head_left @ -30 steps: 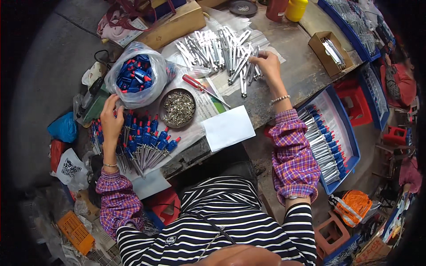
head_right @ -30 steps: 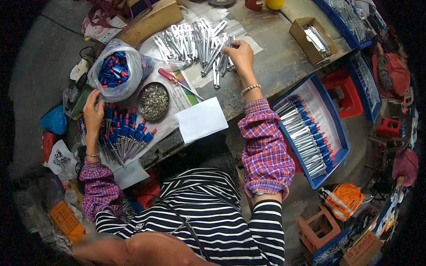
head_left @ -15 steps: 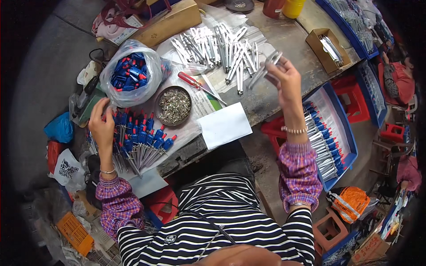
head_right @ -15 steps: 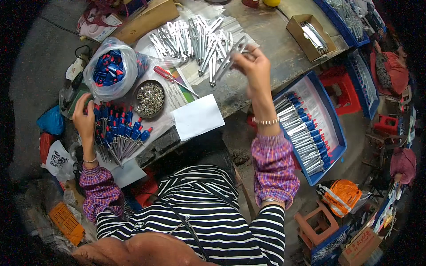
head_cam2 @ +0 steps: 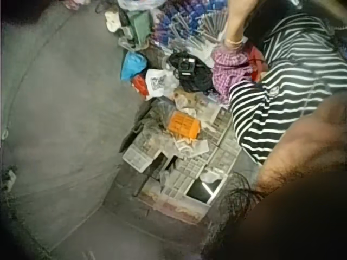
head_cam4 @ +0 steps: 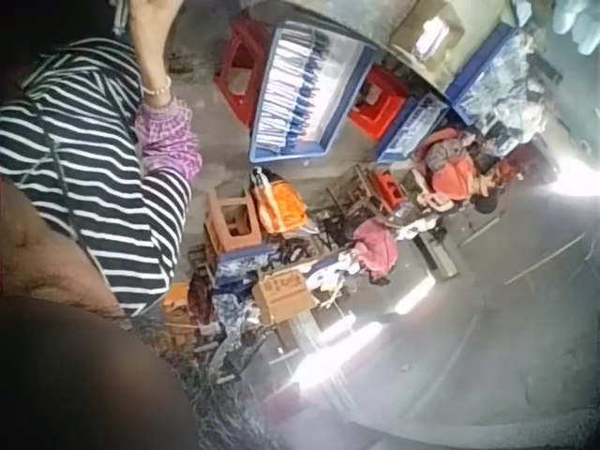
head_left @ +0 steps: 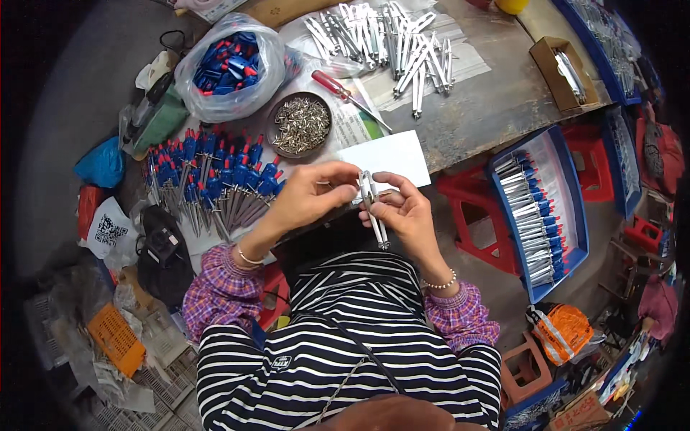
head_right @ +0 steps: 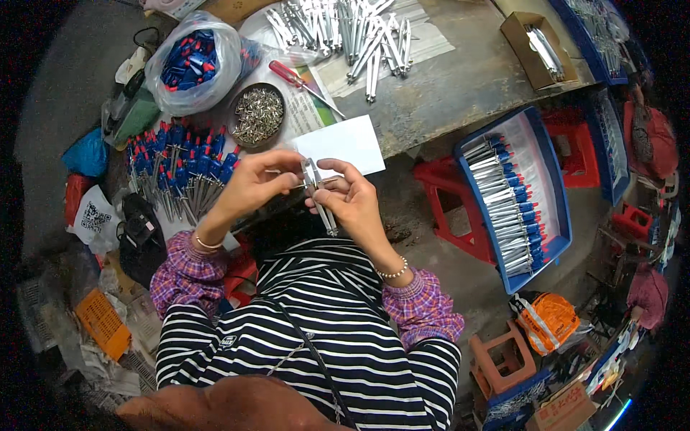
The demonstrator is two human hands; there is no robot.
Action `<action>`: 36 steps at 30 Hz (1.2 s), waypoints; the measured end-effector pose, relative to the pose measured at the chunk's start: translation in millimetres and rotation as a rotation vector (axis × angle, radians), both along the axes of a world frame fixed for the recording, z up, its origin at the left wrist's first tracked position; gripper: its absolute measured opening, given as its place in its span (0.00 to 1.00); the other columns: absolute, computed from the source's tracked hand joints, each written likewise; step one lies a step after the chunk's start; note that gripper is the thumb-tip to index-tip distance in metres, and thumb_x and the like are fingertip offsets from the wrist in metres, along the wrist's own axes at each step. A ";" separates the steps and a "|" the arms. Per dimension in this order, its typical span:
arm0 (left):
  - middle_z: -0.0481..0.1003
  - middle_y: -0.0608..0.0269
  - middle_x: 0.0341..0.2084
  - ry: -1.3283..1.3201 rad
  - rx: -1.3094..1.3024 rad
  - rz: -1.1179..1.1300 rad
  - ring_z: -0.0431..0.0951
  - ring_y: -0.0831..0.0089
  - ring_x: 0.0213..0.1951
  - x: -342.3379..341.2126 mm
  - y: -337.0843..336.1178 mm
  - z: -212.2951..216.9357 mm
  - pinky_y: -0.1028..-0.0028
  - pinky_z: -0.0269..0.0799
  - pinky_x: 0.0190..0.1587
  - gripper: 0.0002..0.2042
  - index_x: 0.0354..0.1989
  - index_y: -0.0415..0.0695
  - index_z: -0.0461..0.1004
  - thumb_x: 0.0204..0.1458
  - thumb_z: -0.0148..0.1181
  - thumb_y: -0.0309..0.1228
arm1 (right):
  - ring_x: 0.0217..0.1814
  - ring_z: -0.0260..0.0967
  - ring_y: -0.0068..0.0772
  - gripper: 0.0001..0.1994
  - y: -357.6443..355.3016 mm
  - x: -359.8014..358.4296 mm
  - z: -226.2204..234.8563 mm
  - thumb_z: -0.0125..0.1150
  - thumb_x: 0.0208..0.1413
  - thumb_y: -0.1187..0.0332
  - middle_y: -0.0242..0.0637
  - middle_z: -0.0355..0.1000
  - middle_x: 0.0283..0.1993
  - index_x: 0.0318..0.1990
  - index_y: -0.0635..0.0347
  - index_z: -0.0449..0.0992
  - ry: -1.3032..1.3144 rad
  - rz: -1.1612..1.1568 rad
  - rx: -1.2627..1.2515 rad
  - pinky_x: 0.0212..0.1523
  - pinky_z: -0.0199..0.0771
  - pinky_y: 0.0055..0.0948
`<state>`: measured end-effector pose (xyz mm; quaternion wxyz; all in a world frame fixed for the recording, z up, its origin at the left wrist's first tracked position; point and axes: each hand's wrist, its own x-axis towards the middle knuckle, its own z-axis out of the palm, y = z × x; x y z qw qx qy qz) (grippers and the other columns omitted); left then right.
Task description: Assembling small hand tools by inserting metal bits into plastic handles.
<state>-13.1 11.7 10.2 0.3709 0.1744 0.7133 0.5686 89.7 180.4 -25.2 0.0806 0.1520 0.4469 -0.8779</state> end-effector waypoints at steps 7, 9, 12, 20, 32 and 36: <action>0.76 0.67 0.28 -0.117 0.137 0.065 0.74 0.84 0.29 14.2 0.5 -11.6 0.84 0.69 0.31 0.10 0.40 0.35 0.74 0.49 0.61 0.25 | 0.38 0.74 0.31 0.23 -10.3 9.0 -6.7 0.55 0.52 0.80 0.46 0.74 0.39 0.57 0.70 0.60 0.057 0.011 0.090 0.40 0.76 0.24; 0.76 0.66 0.27 -0.108 0.113 0.110 0.74 0.84 0.28 15.8 -0.7 -7.9 0.84 0.69 0.29 0.09 0.38 0.35 0.74 0.49 0.61 0.23 | 0.38 0.75 0.31 0.21 -11.8 12.1 -10.5 0.54 0.53 0.80 0.45 0.74 0.39 0.55 0.71 0.62 0.062 0.008 0.118 0.40 0.75 0.24; 0.74 0.67 0.25 0.029 0.096 0.187 0.71 0.84 0.25 15.8 -2.1 -9.5 0.84 0.65 0.27 0.08 0.37 0.36 0.74 0.48 0.62 0.24 | 0.38 0.75 0.29 0.14 -12.5 19.7 -19.7 0.52 0.56 0.78 0.44 0.75 0.39 0.50 0.72 0.68 0.051 0.134 0.220 0.40 0.76 0.24; 0.74 0.67 0.25 -0.106 0.104 0.172 0.70 0.84 0.24 18.5 -5.5 -15.8 0.84 0.66 0.26 0.06 0.35 0.37 0.74 0.49 0.61 0.23 | 0.38 0.75 0.29 0.13 -18.9 25.5 -8.4 0.50 0.58 0.76 0.45 0.75 0.38 0.49 0.73 0.70 0.032 0.094 0.236 0.40 0.77 0.24; 0.75 0.66 0.25 -0.027 0.105 0.189 0.70 0.84 0.23 18.7 -6.5 -12.5 0.84 0.65 0.24 0.06 0.34 0.36 0.74 0.49 0.60 0.23 | 0.38 0.75 0.29 0.13 -26.5 24.6 -11.0 0.51 0.57 0.77 0.44 0.75 0.39 0.49 0.73 0.70 0.069 0.080 0.193 0.40 0.76 0.24; 0.74 0.66 0.24 -0.005 0.118 0.195 0.70 0.84 0.22 20.0 -4.1 -11.2 0.84 0.64 0.23 0.06 0.35 0.36 0.74 0.50 0.60 0.23 | 0.38 0.74 0.27 0.13 -26.6 25.8 -13.2 0.52 0.57 0.78 0.43 0.75 0.38 0.49 0.73 0.70 0.069 0.093 0.146 0.40 0.76 0.24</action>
